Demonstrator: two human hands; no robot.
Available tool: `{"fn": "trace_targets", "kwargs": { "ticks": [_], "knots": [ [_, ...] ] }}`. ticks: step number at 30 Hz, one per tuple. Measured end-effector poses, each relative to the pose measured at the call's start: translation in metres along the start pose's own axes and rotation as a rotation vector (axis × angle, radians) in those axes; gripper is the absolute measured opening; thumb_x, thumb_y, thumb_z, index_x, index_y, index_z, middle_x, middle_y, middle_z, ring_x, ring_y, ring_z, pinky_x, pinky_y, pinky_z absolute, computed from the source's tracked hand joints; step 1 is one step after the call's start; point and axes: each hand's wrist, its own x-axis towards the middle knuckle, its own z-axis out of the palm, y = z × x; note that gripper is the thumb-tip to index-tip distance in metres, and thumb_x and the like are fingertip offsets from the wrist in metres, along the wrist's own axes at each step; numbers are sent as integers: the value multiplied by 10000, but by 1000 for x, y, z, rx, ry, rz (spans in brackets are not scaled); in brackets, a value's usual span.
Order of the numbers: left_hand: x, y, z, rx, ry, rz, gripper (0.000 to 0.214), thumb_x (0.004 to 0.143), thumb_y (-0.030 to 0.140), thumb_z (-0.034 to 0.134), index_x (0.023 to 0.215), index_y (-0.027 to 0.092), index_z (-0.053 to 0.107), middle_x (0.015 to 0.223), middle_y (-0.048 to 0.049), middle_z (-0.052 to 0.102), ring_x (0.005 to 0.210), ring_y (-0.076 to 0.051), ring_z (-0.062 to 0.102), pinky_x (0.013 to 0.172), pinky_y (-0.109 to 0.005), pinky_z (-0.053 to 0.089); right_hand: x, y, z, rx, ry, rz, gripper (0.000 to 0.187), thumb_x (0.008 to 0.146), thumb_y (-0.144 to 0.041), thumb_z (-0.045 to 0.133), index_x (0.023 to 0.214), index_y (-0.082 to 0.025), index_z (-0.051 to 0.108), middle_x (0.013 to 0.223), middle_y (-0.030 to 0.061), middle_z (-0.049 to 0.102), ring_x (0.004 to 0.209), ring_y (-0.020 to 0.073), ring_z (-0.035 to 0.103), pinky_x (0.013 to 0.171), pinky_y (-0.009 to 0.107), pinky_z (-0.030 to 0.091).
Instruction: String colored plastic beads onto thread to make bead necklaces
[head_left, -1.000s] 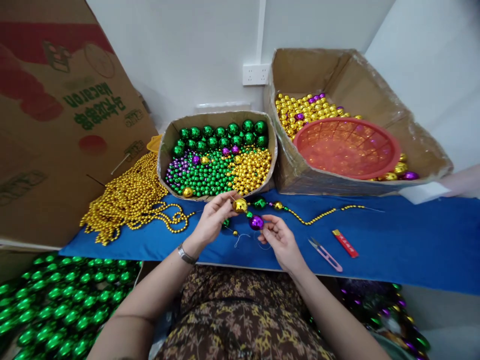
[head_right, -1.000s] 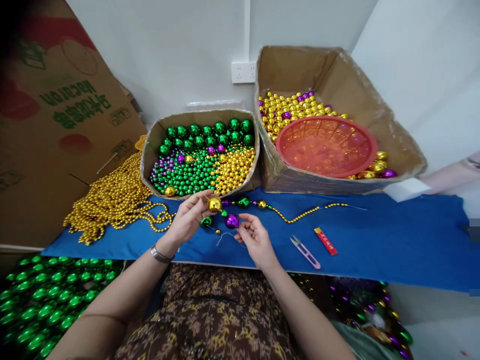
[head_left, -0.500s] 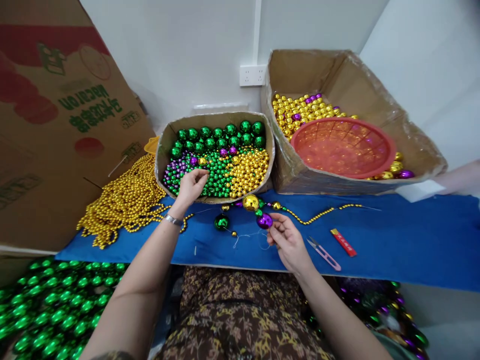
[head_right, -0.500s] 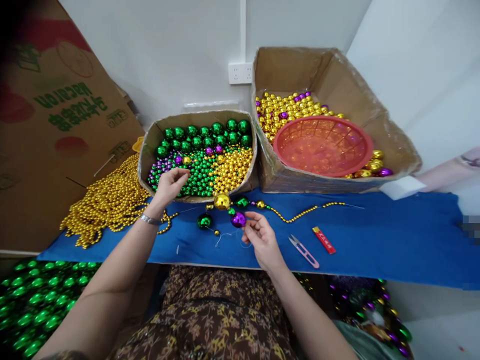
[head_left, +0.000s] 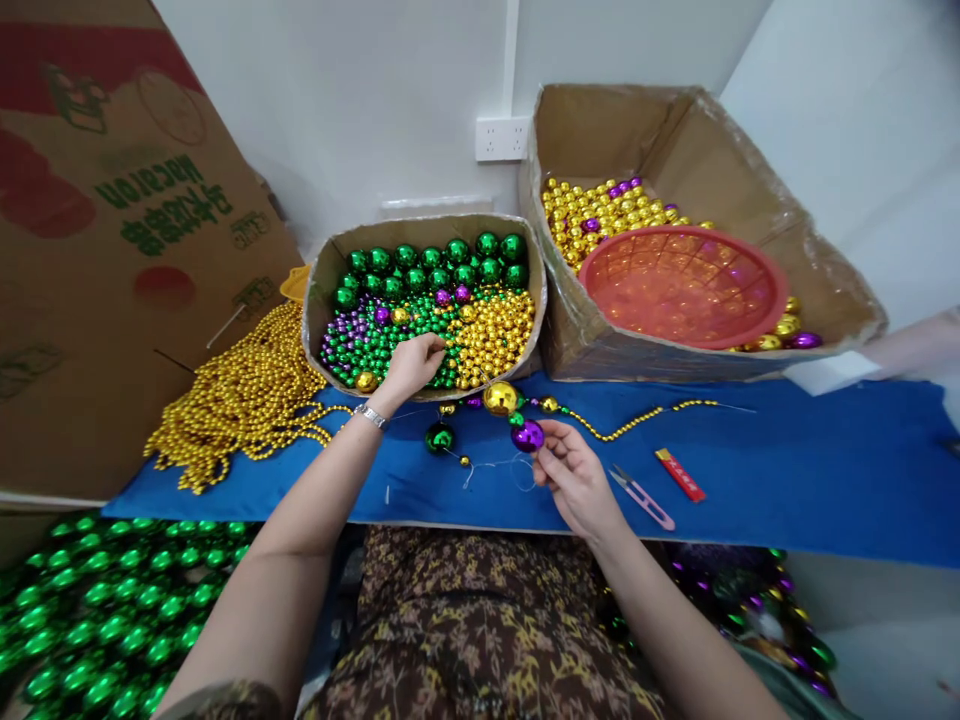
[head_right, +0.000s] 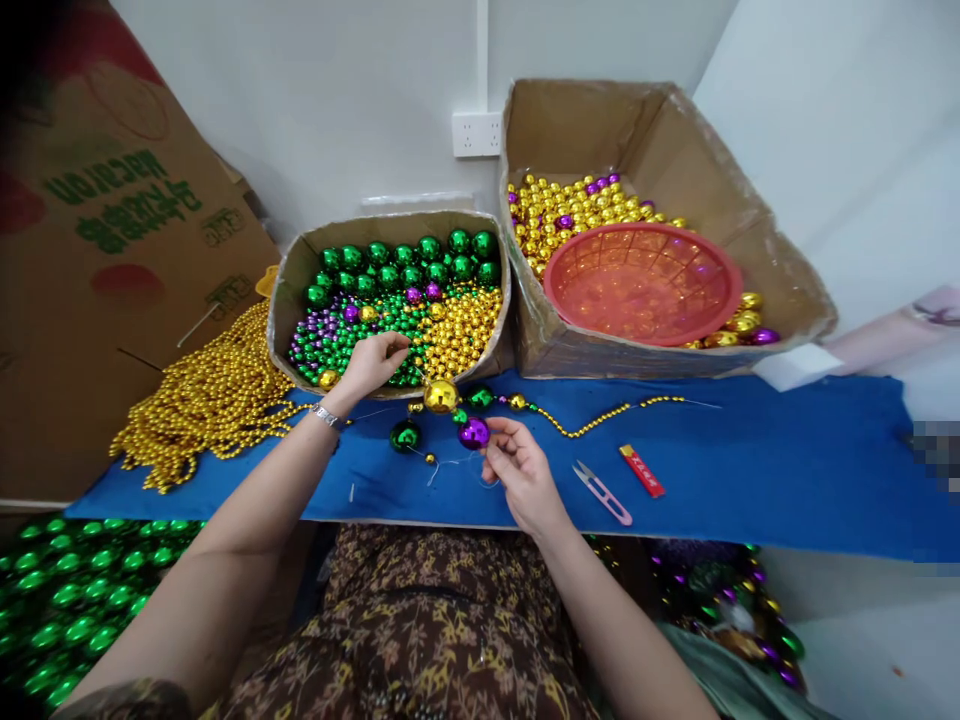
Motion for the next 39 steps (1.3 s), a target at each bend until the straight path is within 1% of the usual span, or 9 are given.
{"fn": "trace_targets", "kwargs": {
  "ticks": [4, 8, 14, 17, 22, 28, 32, 36, 39],
  "knots": [
    [2, 3, 7, 231, -39, 48, 228, 825, 203, 557, 1010, 189, 691, 974, -90, 714, 867, -258, 640, 755, -336, 462, 0, 1, -3, -30, 4, -7, 345, 804, -415, 661, 1067, -231, 535, 815, -5, 549, 555, 85, 497, 470, 209, 422],
    [1, 4, 10, 334, -51, 84, 246, 835, 199, 545, 1038, 194, 684, 1020, -110, 684, 928, -271, 622, 726, -324, 453, 1, 3, -4, -29, 9, -8, 331, 806, -404, 661, 1059, -231, 536, 813, -7, 551, 559, 89, 502, 487, 217, 432],
    [-2, 9, 4, 244, -127, 92, 167, 828, 230, 547, 856, 192, 707, 819, -80, 683, 742, -229, 624, 658, -299, 419, 1, 3, -5, -2, 2, -5, 319, 818, -384, 659, 1069, -229, 539, 810, -9, 552, 552, 83, 500, 485, 214, 415],
    [-5, 9, -2, 182, -104, 94, 179, 839, 268, 540, 838, 200, 706, 748, -46, 693, 679, -204, 620, 634, -284, 405, 2, 5, -6, 12, -6, -8, 310, 820, -364, 660, 1074, -231, 540, 824, -9, 552, 557, 81, 496, 493, 217, 411],
    [-4, 2, -22, 176, 63, 31, 232, 856, 280, 509, 865, 171, 714, 798, -75, 713, 707, -219, 634, 658, -293, 417, 2, 6, -7, 56, -13, -1, 319, 802, -353, 687, 1067, -233, 554, 825, -7, 558, 558, 82, 491, 499, 221, 408],
    [6, -28, -64, 409, 153, -178, 296, 870, 290, 473, 994, 169, 713, 912, -113, 725, 850, -276, 657, 762, -335, 456, 2, 6, -9, 64, 9, 16, 337, 784, -369, 713, 1054, -229, 568, 816, -6, 571, 555, 81, 493, 502, 222, 399],
    [15, -53, -80, 575, 30, -303, 329, 858, 294, 470, 1079, 204, 696, 1048, -127, 709, 978, -313, 640, 823, -377, 478, 3, 7, -9, 63, 5, 27, 346, 780, -381, 722, 1055, -233, 574, 811, -8, 576, 558, 81, 495, 509, 223, 394],
    [25, -68, -82, 706, -173, -316, 322, 816, 294, 521, 1082, 235, 693, 1074, -131, 695, 998, -328, 637, 796, -380, 501, 4, 8, -8, 65, -5, 25, 339, 784, -382, 720, 1054, -235, 578, 807, -8, 576, 555, 82, 493, 507, 226, 386],
    [32, -73, -79, 727, -209, -299, 311, 785, 257, 547, 1057, 224, 695, 1045, -139, 694, 993, -326, 639, 803, -378, 504, 4, 10, -7, 59, -9, 23, 335, 787, -379, 716, 1055, -234, 579, 807, -10, 576, 551, 78, 495, 506, 224, 380]
  ]
}}
